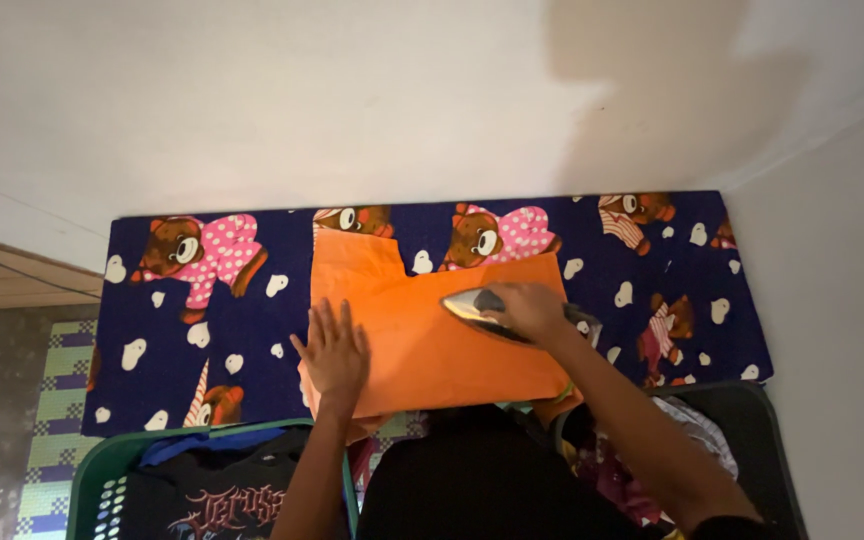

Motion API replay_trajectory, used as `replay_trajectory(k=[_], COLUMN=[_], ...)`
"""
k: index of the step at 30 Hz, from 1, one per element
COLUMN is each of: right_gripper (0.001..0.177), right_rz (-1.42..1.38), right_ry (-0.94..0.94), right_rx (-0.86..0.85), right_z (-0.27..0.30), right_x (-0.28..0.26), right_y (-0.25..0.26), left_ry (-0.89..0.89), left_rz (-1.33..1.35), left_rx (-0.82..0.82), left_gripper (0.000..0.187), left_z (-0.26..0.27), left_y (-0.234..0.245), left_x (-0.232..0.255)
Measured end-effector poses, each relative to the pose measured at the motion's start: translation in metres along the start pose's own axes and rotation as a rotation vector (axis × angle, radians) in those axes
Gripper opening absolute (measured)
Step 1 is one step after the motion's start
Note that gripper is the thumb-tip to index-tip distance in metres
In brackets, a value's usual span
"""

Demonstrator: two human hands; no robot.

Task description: The person irons an orange t-shirt on a patterned ironing board. They smooth the fabric, use a steam iron on both sides, and flip the shirt to continue ironing.

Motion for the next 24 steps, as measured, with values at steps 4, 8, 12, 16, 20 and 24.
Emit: replay_trajectory(k=[4, 8, 12, 16, 20, 24], right_gripper=[0.045, 0.047, 0.044, 0.044, 0.043, 0.043], right_rz=[-0.169, -0.192, -0.066, 0.018, 0.013, -0.158], right_ry=[0.301, 0.446, 0.191, -0.046, -0.097, 0.189], right_rx=[-0.01, -0.056, -0.02, 0.001, 0.026, -0.076], right_z=[0.017, 0.025, 0.01, -0.004, -0.009, -0.002], right_x=[-0.027, -0.037, -0.027, -0.022, -0.033, -0.059], right_y=[0.006, -0.003, -0.011, -0.015, -0.012, -0.009], left_ry=[0.02, 0.079, 0.084, 0.085, 0.107, 0.084], left_rz=[0.02, 0.083, 0.111, 0.099, 0.13, 0.154], left_rx=[-0.05, -0.077, -0.028, 0.021, 0.002, 0.055], left_gripper=[0.056, 0.058, 0.057, 0.057, 0.062, 0.062], left_z=[0.001, 0.001, 0.001, 0.017, 0.036, 0.044], left_y=[0.003, 0.007, 0.016, 0.031, 0.034, 0.036], left_x=[-0.012, -0.019, -0.02, -0.016, -0.014, -0.014])
Point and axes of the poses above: each hand's wrist, its own z-axis away from the middle knuckle, its own y-axis out of the back of the hand, x = y × z, the point moved 6 cm from there along -z, towards the middle knuckle, and after that the axes turned 15 degrees about x, right-handed, at the moved point
